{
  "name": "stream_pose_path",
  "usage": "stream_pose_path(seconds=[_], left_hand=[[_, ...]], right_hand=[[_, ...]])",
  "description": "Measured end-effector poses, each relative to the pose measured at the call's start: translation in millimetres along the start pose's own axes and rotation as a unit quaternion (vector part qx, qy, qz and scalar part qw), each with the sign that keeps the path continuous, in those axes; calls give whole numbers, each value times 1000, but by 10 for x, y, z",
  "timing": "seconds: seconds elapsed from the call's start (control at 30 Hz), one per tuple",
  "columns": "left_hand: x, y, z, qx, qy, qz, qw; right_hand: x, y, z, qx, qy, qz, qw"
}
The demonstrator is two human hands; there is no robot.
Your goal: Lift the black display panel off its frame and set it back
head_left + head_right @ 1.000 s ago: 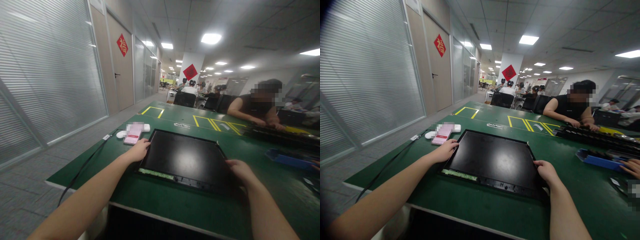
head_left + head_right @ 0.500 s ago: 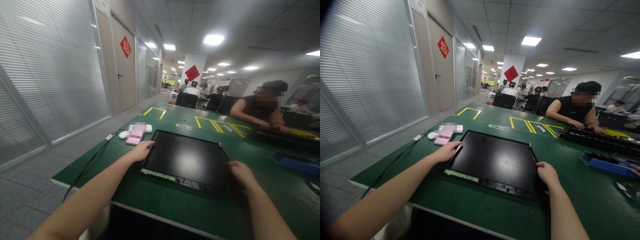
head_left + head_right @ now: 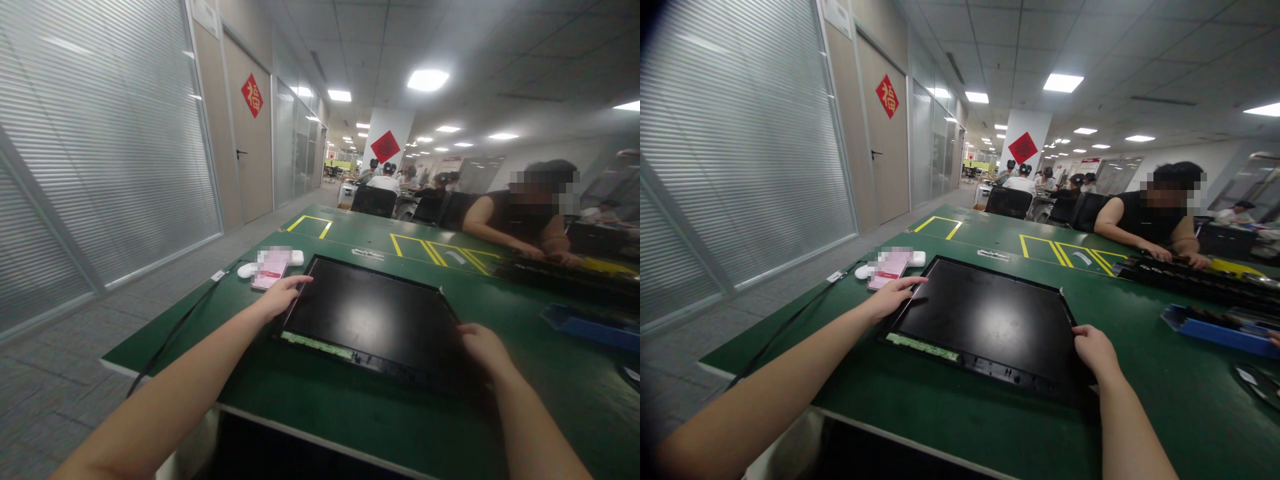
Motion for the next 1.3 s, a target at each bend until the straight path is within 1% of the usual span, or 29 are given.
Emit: stream_pose_path(seconds=[0.03,0.1,0.17,0.23,0.33,0.43,0.6,0.7,0.83,1.07,1.3], left_hand=[[15,-3,9,30,-57,-28,998],[22,-19,15,79,-166,-72,980],[-8,-38,8,119,-237,-87,960],[-37,-54,-6,144,-290,-98,941],[-49,-58,-49,133,-366,-123,913],[-45,-52,-81,120,-419,-138,889],[-58,-49,-85,148,-451,-147,868],[-70,-51,-87,144,-466,-143,861],[-72,-57,-53,147,-474,-133,858],[-102,-67,-38,172,-448,-73,874],[-85,-53,-60,160,-398,-81,900]], right_hand=[[2,-7,7,-7,-5,2,1000],[2,-14,20,-12,-11,8,1000],[-4,-17,23,-16,-9,16,1000],[-14,-21,20,-20,2,26,999],[-17,-34,21,-21,10,32,999],[-15,-49,22,-25,16,33,999],[-16,-60,19,-32,32,40,998],[-24,-63,19,-35,33,47,998],[-25,-65,32,-29,33,42,998],[-34,-61,35,-18,19,45,999],[-51,-51,12,-17,22,33,999]])
Point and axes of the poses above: each hand's wrist, its own y-axis towards the middle knuckle, its own x-axis out of the back of the hand, z = x × y, the point moved 5 cm from there along y, towards the middle knuckle, and after that the axes turned 14 degrees about -y, right-handed, at the moved point
